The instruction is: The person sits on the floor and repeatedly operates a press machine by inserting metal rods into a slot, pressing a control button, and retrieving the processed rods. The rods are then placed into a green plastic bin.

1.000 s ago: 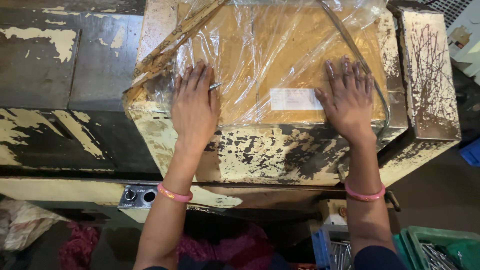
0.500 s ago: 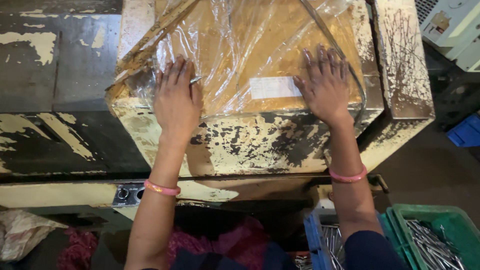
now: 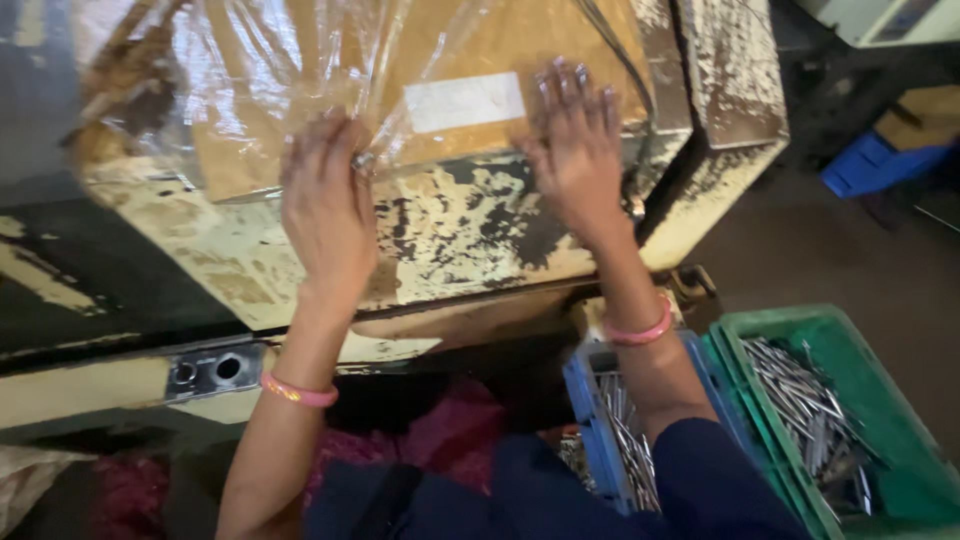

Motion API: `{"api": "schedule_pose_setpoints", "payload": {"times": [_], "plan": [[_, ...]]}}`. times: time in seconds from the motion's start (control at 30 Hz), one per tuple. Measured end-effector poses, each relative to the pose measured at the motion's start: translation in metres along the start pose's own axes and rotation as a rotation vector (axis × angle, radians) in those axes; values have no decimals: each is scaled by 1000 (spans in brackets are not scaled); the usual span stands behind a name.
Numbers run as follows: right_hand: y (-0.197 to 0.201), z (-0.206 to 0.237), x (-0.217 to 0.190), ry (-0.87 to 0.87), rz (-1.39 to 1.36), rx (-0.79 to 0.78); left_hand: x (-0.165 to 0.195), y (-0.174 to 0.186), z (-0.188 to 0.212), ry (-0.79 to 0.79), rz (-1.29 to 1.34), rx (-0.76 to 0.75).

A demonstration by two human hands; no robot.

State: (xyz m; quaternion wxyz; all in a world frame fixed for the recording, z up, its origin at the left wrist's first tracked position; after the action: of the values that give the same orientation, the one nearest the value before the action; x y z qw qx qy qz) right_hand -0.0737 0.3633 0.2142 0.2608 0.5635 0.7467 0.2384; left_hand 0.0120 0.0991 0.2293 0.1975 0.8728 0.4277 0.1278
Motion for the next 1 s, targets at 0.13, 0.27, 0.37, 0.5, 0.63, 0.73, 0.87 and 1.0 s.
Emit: {"api": "schedule_pose_setpoints", "payload": {"times": [0.13, 0.27, 0.37, 0.5, 0.63, 0.73, 0.87, 1.0], "plan": [[15, 69, -8, -15, -191, -5, 62, -36, 7, -41, 374, -50], [20, 119, 4, -45, -686, -124, 121, -87, 10, -3, 694, -113], [8, 131, 45, -364, -864, -161, 146, -126, 15, 59, 1005, -130], [7, 144, 95, -603, -1109, -219, 162, -191, 34, 220, 1238, -176], [24, 155, 156, -916, -1297, -81, 161, -267, 62, 497, 1193, -178], [34, 163, 185, -949, -1512, -30, 173, -306, 70, 371, 1033, -216], [28, 184, 212, -1043, -1620, -41, 190, -346, 63, 434, 1298, -200], [24, 204, 232, -1150, -1712, -89, 194, -339, 50, 455, 1499, -187]]}}
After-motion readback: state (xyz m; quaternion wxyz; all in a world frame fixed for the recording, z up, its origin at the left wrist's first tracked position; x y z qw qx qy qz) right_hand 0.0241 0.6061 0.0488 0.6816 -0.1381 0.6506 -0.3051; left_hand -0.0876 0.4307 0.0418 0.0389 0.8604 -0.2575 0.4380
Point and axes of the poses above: each hand's wrist, its own z-axis away from the middle knuckle, its own y-axis out of the back of the hand, x = y × z, the point moved 7 cm from there along -z, towards the middle knuckle, and after that the axes turned 15 degrees about -y, right-handed, at the moved point
